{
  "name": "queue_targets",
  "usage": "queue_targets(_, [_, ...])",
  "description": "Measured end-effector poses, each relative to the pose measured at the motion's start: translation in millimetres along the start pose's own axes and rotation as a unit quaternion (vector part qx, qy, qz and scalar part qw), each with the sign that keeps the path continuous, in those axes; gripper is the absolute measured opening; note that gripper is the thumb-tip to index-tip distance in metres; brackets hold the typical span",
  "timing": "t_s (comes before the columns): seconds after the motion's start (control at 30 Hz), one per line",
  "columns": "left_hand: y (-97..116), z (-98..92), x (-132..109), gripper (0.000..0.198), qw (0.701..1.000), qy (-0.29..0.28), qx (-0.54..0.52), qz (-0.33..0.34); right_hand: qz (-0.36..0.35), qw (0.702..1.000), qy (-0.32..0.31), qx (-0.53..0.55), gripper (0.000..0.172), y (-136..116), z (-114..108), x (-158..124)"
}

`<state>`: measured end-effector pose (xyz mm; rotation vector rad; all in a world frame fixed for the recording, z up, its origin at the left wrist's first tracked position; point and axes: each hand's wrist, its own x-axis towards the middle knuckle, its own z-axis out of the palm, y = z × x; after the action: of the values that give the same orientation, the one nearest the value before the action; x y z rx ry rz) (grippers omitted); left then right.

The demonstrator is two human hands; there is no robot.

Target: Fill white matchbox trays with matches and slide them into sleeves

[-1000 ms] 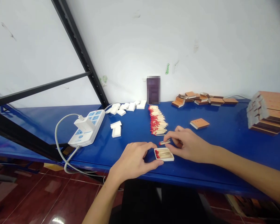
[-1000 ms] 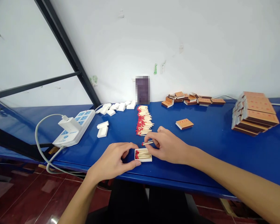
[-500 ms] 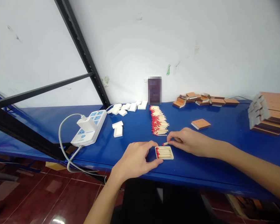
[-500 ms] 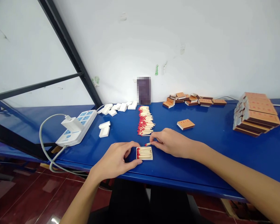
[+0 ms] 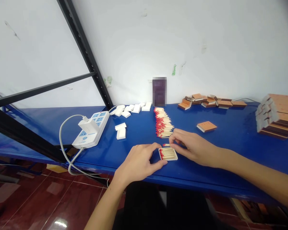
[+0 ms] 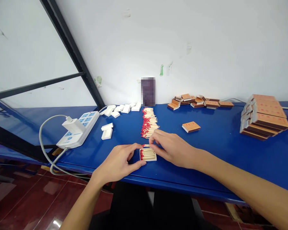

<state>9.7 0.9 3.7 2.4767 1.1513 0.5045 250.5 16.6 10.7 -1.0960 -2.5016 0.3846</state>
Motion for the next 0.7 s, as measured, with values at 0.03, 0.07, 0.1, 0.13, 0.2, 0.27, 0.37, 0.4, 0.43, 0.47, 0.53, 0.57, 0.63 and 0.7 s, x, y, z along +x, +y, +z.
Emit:
queue_targets(0.03, [0.0, 0.1, -0.1, 0.025, 1.0, 0.0, 0.001, 0.0, -0.005, 1.0, -0.005, 0.012, 0.014, -4.4, -0.4, -0.9])
queue_targets(0.07, [-0.1, 0.1, -0.2, 0.025, 1.0, 0.0, 0.001, 0.001, -0.01, 1.0, -0.014, 0.02, 0.013, -8.4, -0.6, -2.0])
queue_targets(0.1, [-0.3, 0.1, -0.3, 0.025, 1.0, 0.0, 0.0, 0.001, -0.014, 0.999, -0.021, 0.026, 0.012, -11.6, -0.6, -2.9])
queue_targets(0.13, [-0.5, 0.1, -0.4, 0.026, 1.0, -0.001, 0.0, 0.001, -0.019, 0.999, -0.028, 0.03, 0.011, -13.9, -0.4, -3.7])
queue_targets(0.2, [-0.9, 0.1, -0.5, 0.027, 1.0, -0.002, 0.0, 0.0, -0.03, 0.998, -0.034, 0.036, 0.011, -15.6, -0.3, -4.6])
queue_targets(0.27, [-1.3, 0.2, -0.4, 0.027, 1.0, -0.003, 0.001, -0.002, -0.037, 0.999, -0.021, 0.03, 0.012, -14.1, -0.6, -4.8])
queue_targets(0.37, [-1.6, 0.2, 0.1, 0.029, 1.0, -0.003, 0.004, -0.004, -0.037, 0.999, 0.032, -0.009, 0.014, -8.7, -1.2, -4.4])
queue_targets(0.4, [-1.7, 0.1, 0.3, 0.03, 1.0, -0.004, 0.005, -0.004, -0.033, 0.998, 0.052, -0.023, 0.015, -6.5, -1.0, -4.0])
queue_targets(0.43, [-1.6, -0.2, 0.3, 0.03, 1.0, -0.005, 0.006, -0.004, -0.025, 0.997, 0.07, -0.034, 0.015, -4.1, -0.4, -3.3])
queue_targets(0.47, [-1.6, -0.5, 0.4, 0.03, 1.0, -0.006, 0.006, -0.003, -0.012, 0.995, 0.086, -0.042, 0.016, -1.5, 0.5, -2.5])
queue_targets(0.53, [-1.6, -1.1, 0.1, 0.031, 1.0, -0.009, 0.007, 0.001, 0.017, 0.992, 0.108, -0.057, 0.017, 4.5, 3.2, 0.0])
queue_targets(0.57, [-1.7, -1.3, -0.2, 0.032, 1.0, -0.009, 0.006, 0.004, 0.031, 0.991, 0.111, -0.065, 0.018, 8.0, 4.8, 1.4])
queue_targets(0.63, [-2.0, -1.3, -0.8, 0.033, 1.0, -0.01, 0.004, 0.012, 0.055, 0.99, 0.103, -0.082, 0.021, 15.0, 7.7, 3.8])
queue_targets(0.7, [-2.1, -1.0, -1.4, 0.035, 1.0, -0.009, 0.0, 0.016, 0.074, 0.989, 0.087, -0.093, 0.024, 21.0, 9.7, 5.1])
